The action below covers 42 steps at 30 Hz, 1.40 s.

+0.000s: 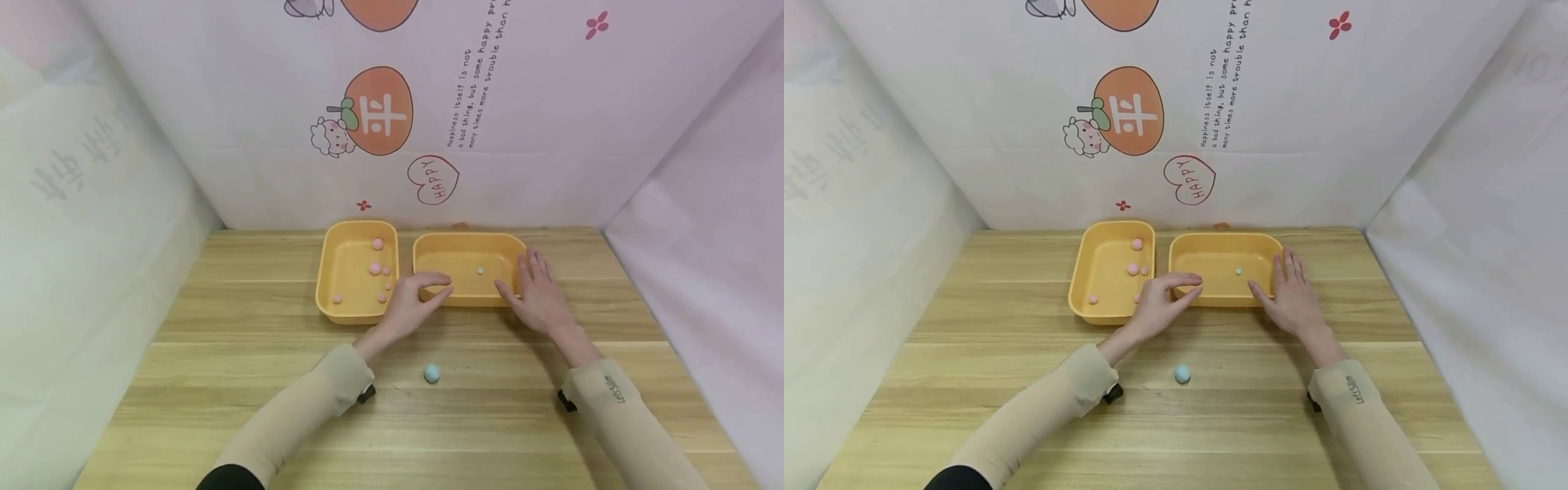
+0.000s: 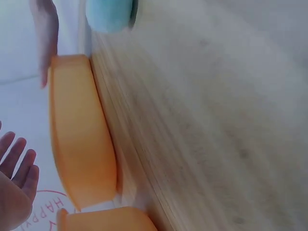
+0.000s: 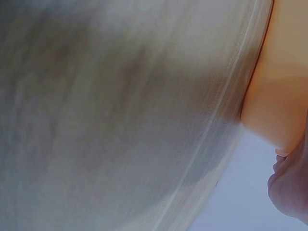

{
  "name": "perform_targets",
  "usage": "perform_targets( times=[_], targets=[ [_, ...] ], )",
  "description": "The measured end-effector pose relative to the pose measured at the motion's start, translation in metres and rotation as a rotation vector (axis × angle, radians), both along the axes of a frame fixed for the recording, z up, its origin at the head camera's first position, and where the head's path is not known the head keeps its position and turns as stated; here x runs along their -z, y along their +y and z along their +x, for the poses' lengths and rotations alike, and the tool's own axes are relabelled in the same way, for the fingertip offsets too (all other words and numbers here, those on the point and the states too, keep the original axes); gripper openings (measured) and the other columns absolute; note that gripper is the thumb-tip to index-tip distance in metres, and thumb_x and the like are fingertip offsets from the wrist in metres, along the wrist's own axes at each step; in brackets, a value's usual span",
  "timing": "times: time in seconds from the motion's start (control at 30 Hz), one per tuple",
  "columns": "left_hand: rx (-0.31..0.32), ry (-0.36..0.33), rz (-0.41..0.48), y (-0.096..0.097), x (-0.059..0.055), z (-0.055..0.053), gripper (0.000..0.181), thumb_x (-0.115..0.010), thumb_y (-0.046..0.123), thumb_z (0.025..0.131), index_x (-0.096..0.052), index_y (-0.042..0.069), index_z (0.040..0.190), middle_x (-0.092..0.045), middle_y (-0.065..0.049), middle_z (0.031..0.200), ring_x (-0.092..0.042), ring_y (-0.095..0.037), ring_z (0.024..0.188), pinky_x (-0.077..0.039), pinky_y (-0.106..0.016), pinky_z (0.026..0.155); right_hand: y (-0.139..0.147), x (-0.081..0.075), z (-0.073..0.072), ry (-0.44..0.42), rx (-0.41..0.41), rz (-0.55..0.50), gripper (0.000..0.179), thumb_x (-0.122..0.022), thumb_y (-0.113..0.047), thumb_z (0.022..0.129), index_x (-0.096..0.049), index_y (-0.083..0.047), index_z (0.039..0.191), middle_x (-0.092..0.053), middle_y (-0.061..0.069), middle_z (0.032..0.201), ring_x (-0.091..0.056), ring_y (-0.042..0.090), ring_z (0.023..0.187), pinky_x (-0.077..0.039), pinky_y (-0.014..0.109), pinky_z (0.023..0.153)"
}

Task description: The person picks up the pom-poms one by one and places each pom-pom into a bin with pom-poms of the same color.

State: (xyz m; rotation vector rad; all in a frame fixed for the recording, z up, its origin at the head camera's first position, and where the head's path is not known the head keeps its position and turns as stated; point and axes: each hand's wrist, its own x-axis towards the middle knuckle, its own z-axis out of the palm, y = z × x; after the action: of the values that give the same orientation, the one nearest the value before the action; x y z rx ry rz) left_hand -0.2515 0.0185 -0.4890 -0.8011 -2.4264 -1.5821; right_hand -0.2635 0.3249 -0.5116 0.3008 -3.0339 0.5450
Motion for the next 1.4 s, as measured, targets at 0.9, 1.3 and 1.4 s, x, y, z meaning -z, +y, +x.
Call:
perform_targets(
  times=[0.9,1.3,1.4],
  targets=[
    [0.183,-0.116,-0.164,-0.051,0.019,0.078,0.031,-0.079,0.01,0.101,-0.078,0.0,0.13,-0.077,-0.013,0.142,-0.071,-0.031,0.137,-0.054,-0.047,0.122,0.001,0.002,-0.003,-0.002,-0.013,0.012,0.1,-0.034,-0.065,0.114,-0.005,0.013,0.17,0.008,0.035,0.18,0.002,0.056,0.169,-0.001,0.065,0.14],
    [0.223,-0.221,-0.193,-0.048,0.026,0.087,0.028,-0.08,0.014,0.1,-0.08,0.003,0.127,-0.078,-0.01,0.14,-0.07,-0.029,0.139,-0.051,-0.047,0.125,0.002,0.001,-0.004,0.006,-0.007,0.026,0.101,-0.035,-0.065,0.114,-0.007,0.014,0.17,0.003,0.037,0.18,-0.001,0.057,0.169,-0.003,0.065,0.14],
    [0.231,-0.245,-0.213,-0.047,0.027,0.088,0.028,-0.08,0.016,0.101,-0.081,0.004,0.127,-0.078,-0.008,0.14,-0.07,-0.029,0.138,-0.052,-0.046,0.124,0.002,0.001,-0.004,0.002,-0.007,0.023,0.101,-0.035,-0.065,0.113,-0.007,0.013,0.17,0.004,0.037,0.18,0.001,0.056,0.169,-0.002,0.064,0.141]
  ],
)
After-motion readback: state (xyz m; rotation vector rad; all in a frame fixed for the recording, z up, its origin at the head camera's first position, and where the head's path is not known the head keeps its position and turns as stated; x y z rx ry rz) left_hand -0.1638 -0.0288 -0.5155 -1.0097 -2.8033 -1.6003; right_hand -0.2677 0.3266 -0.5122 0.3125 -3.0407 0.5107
